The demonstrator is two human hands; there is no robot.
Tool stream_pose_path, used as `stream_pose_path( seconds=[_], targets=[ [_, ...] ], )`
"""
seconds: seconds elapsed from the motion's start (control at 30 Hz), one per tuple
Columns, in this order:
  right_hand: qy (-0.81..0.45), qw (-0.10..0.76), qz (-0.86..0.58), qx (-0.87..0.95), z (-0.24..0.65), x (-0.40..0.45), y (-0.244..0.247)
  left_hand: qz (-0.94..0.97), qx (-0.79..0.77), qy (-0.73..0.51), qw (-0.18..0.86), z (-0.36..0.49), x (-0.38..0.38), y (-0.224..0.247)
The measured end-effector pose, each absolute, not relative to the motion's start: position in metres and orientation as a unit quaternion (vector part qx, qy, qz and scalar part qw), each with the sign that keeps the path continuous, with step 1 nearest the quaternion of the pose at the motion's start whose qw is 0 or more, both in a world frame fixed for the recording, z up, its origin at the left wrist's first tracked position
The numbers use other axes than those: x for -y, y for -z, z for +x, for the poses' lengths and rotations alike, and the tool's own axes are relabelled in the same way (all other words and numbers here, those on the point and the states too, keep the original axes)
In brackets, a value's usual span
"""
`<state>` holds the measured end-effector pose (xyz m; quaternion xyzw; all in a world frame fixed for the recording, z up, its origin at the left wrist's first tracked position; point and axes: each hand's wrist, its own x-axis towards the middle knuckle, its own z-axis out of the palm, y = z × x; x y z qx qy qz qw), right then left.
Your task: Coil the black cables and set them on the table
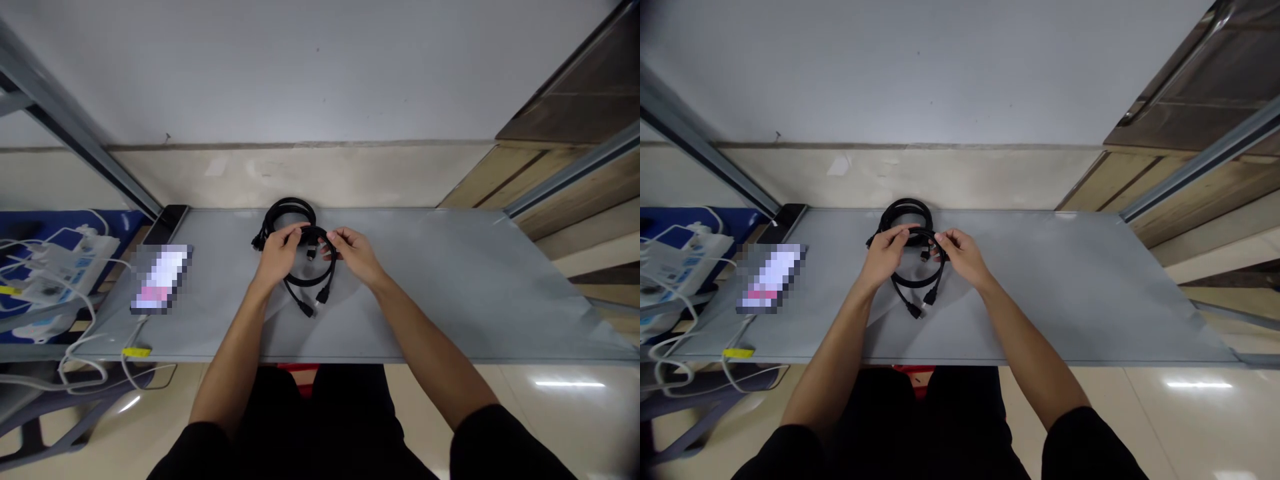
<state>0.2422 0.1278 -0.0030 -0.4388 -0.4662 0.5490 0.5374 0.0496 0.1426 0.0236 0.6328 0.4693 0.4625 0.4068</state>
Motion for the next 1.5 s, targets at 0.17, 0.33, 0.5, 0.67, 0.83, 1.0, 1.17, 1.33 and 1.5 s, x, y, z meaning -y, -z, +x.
stream_pose_path(
  seconds=[0.17, 0.33, 0.5, 0.67, 0.83, 1.0, 1.17, 1.33, 1.5],
  targets=[
    [-0.565, 0.538, -0.407, 0.475, 0.233, -0.124, 0.003, 0.581, -0.450, -0.433, 0.522, 0.052, -0.137, -0.031],
    [-0.564, 0.610, -0.387, 0.400, 0.242, -0.125, -0.009, 0.472, -0.373, -0.424, 0.677, 0.052, -0.134, -0.037],
    [-0.653, 0.573, -0.349, 0.351, 0.256, -0.124, -0.021, 0.434, -0.340, -0.381, 0.743, 0.064, -0.130, -0.036],
    [-0.712, 0.461, -0.385, 0.364, 0.266, -0.126, -0.021, 0.378, -0.369, -0.347, 0.776, 0.067, -0.128, -0.045],
    [-0.731, 0.401, -0.408, 0.371, 0.271, -0.126, -0.022, 0.380, -0.377, -0.276, 0.799, 0.058, -0.128, -0.053],
    [-0.692, 0.427, -0.433, 0.389, 0.264, -0.124, -0.020, 0.389, -0.433, -0.288, 0.760, 0.063, -0.125, -0.049],
    [-0.638, 0.486, -0.418, 0.426, 0.254, -0.122, -0.015, 0.376, -0.434, -0.343, 0.744, 0.066, -0.125, -0.049],
    [-0.578, 0.555, -0.422, 0.424, 0.239, -0.126, -0.005, 0.331, -0.437, -0.422, 0.722, 0.066, -0.132, -0.047],
    [-0.538, 0.572, -0.451, 0.423, 0.254, -0.134, -0.002, 0.410, -0.453, -0.437, 0.660, 0.072, -0.133, -0.032]
  ],
)
